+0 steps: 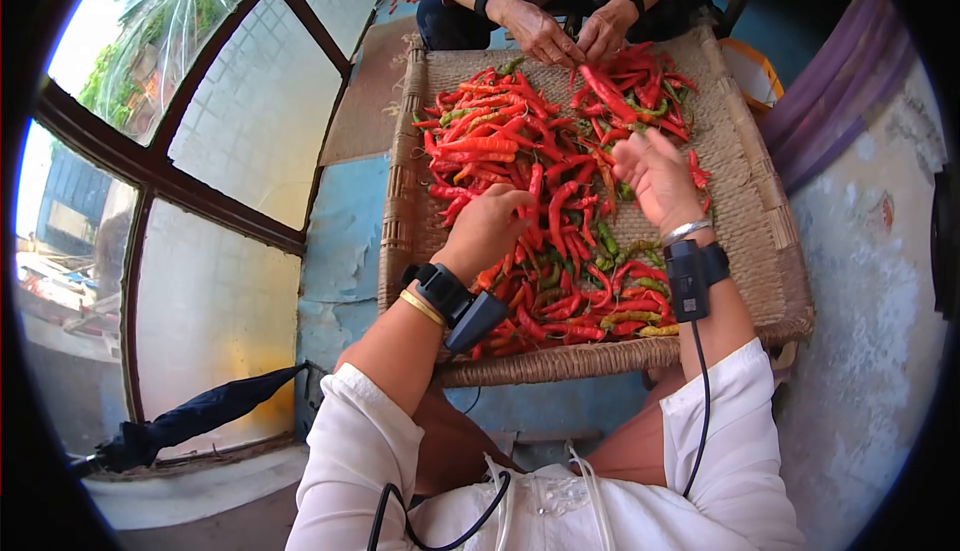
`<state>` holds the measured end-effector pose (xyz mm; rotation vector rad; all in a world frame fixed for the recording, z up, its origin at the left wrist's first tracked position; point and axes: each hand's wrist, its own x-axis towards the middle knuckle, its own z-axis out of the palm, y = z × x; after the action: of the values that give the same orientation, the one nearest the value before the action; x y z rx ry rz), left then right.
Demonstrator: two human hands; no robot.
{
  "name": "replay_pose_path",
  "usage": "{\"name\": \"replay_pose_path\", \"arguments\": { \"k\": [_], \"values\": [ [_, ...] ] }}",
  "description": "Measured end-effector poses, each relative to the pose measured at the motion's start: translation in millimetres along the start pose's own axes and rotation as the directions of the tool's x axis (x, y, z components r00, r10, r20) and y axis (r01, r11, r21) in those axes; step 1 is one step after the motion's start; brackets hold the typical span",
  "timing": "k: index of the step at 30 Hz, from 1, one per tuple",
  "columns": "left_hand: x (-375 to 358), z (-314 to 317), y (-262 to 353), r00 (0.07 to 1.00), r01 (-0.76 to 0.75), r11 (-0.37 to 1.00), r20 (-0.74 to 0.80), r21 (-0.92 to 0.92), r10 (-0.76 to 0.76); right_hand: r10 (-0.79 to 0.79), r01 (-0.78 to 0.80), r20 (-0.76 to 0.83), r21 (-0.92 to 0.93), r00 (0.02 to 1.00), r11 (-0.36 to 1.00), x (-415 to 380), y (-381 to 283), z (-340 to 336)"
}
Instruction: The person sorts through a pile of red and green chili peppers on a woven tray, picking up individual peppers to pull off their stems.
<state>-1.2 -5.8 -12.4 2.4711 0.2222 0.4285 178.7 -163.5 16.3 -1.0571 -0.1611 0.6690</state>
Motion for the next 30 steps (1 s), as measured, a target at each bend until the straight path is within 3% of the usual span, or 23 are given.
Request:
{"name": "replay_pose_path", "arguments": {
  "k": [1,2,4,7,8,10,15,17,18,20,23,26,30],
  "values": [
    [-0.4,-2.0,5.9,0.990,0.081,0.997,0.115,-0.017,-0.078,0.060,-0.050,0.098,-0.102,0.993,0.994,4.3,11.3,-5.2],
    [-1.2,-1.0,8.2,0.991,0.078,0.997,0.113,-0.018,-0.075,0.147,-0.107,0.196,-0.201,0.970,0.974,4.9,21.6,-9.6],
    [-2.5,0.2,11.6,0.981,0.149,0.986,0.113,0.069,-0.156,0.364,-0.232,0.220,-0.462,0.905,0.856,-11.4,24.7,7.1],
    [-2.8,-1.7,14.4,0.964,0.184,0.983,0.191,0.023,-0.185,0.396,-0.181,0.170,-0.683,0.903,0.708,-17.6,45.8,12.0],
    [-4.0,2.1,10.2,0.965,0.183,0.983,0.189,0.021,-0.184,0.394,-0.179,0.170,-0.685,0.903,0.706,-20.7,49.7,13.2],
    [-5.6,10.9,2.3,0.983,-0.095,0.995,0.155,-0.031,0.099,0.365,-0.232,0.129,-0.569,0.922,0.789,-25.6,56.2,13.8],
    [-2.3,7.7,13.5,0.981,-0.022,0.993,0.187,-0.120,0.044,0.392,-0.353,0.068,-0.315,0.918,0.881,-25.0,56.0,9.2],
    [0.3,3.1,19.7,0.966,0.192,0.956,0.214,-0.220,-0.145,0.478,-0.445,0.148,-0.206,0.866,0.871,-22.5,57.1,4.5],
    [0.2,4.0,19.0,0.966,0.191,0.957,0.213,-0.221,-0.143,0.476,-0.444,0.148,-0.207,0.867,0.872,-23.3,57.1,5.1],
    [-1.1,7.1,16.9,0.955,0.276,0.866,0.220,-0.416,-0.199,0.472,-0.435,0.149,-0.221,0.869,0.873,-26.2,57.7,7.9],
    [-0.3,0.4,24.8,0.929,0.340,0.863,0.274,-0.374,-0.247,0.478,-0.436,0.185,-0.227,0.858,0.871,-29.7,56.2,12.6],
    [-0.1,-0.5,27.1,0.940,0.314,0.904,0.230,-0.292,-0.252,0.531,-0.498,0.195,-0.195,0.825,0.845,-29.8,58.3,12.1],
    [-1.6,8.7,21.4,0.940,0.335,0.849,0.200,-0.409,-0.275,0.554,-0.511,0.213,-0.226,0.805,0.829,-34.7,53.4,14.0]
  ]
}}
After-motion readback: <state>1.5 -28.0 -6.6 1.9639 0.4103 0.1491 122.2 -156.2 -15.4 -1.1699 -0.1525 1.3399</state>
